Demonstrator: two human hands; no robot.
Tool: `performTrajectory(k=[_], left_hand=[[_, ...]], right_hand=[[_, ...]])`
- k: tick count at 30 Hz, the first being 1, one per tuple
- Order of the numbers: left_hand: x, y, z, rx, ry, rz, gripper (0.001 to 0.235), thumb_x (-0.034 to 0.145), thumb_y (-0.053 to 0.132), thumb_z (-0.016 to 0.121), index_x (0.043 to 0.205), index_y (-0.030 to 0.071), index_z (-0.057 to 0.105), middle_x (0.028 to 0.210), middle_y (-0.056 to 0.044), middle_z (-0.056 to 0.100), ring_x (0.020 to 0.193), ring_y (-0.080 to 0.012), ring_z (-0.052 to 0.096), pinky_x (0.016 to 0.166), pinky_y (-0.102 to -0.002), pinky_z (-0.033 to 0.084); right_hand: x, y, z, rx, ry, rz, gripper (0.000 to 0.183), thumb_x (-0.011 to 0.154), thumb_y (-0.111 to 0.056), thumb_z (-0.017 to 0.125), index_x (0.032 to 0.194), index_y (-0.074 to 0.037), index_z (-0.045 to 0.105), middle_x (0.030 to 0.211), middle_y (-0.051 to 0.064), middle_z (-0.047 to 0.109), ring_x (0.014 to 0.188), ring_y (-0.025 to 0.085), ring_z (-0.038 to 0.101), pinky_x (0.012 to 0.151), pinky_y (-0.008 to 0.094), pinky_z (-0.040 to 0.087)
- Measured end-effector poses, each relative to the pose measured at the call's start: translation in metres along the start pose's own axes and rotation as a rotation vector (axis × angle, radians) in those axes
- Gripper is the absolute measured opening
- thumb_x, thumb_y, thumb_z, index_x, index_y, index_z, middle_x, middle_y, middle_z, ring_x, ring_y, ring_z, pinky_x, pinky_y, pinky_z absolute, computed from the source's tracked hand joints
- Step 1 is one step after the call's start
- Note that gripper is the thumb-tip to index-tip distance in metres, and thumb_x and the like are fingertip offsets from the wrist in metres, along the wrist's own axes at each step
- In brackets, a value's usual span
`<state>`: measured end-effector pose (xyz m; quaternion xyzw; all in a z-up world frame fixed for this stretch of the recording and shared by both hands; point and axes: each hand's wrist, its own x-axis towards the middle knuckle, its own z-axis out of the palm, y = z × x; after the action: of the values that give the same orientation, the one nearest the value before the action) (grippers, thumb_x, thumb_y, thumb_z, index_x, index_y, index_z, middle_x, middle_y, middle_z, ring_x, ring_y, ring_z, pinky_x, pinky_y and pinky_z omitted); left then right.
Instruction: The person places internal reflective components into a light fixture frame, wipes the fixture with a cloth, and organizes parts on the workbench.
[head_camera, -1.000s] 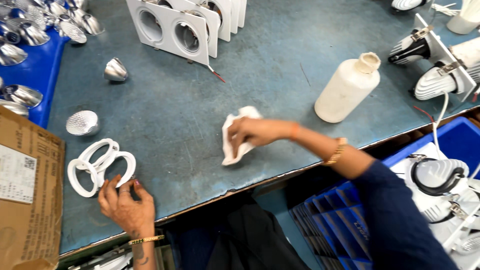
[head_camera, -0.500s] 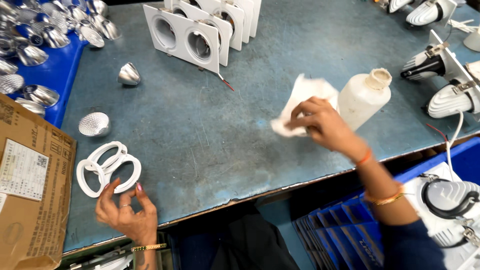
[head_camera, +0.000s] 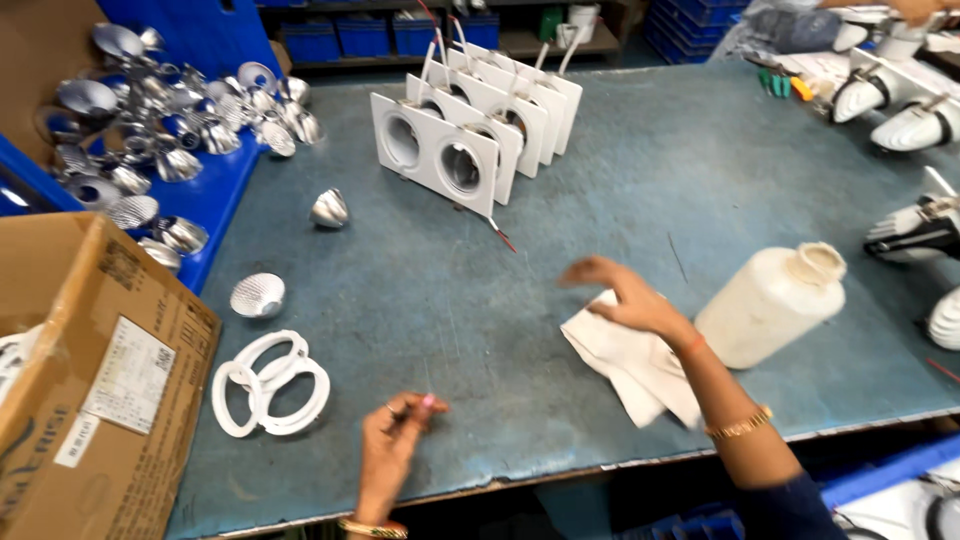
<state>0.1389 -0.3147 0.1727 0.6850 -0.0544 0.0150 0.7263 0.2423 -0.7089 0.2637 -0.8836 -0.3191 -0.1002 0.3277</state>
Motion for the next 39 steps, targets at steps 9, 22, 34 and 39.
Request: performTrajectory(k=[9,22,34,39], left_hand=[[-0.002,-0.034,0.004,0.244,0.05,-0.13,0.036,0.093,0.027,0.071,0.069,0.001,0.078,0.06,-0.004,0.075,0.052,-0.0058,0.057,0.051,-0.025,0.047],[0.002,-0.019,0.011,0.299,0.105,-0.052,0.041,0.095,0.026,0.07,0.067,-0.003,0.07,0.056,-0.005,0.074,0.05,-0.0063,0.065,0.05,-0.026,0.051],[-0.011,0.002,0.004,0.048,0.516,0.568,0.087,0.103,0.034,0.069,0.164,0.001,0.017,0.172,-0.021,0.021,0.161,-0.0299,0.023,0.127,-0.047,0.025],[-0.012,-0.011,-0.008,0.163,0.523,0.278,0.049,0.093,0.021,0.081,0.131,0.0,0.058,0.113,-0.015,0.075,0.102,-0.0224,0.069,0.093,-0.034,0.055]], right_hand=[[0.227,0.108,0.105,0.237,0.483,0.498,0.064,0.081,-0.053,0.082,0.114,0.0,0.07,0.107,0.017,0.076,0.1,0.031,0.075,0.09,0.042,0.058],[0.237,0.126,0.089,0.252,0.658,0.449,0.036,0.08,-0.015,0.075,0.11,0.004,0.073,0.1,0.02,0.077,0.09,0.028,0.076,0.081,0.038,0.059],[-0.033,-0.034,0.088,0.853,0.237,0.548,0.025,0.081,0.003,0.069,0.105,0.011,0.071,0.095,0.013,0.077,0.08,0.016,0.073,0.071,0.031,0.06],[-0.061,-0.076,0.084,0.638,0.174,0.574,0.03,0.087,-0.013,0.074,0.109,0.006,0.072,0.097,0.008,0.077,0.086,0.011,0.069,0.075,0.028,0.056]])
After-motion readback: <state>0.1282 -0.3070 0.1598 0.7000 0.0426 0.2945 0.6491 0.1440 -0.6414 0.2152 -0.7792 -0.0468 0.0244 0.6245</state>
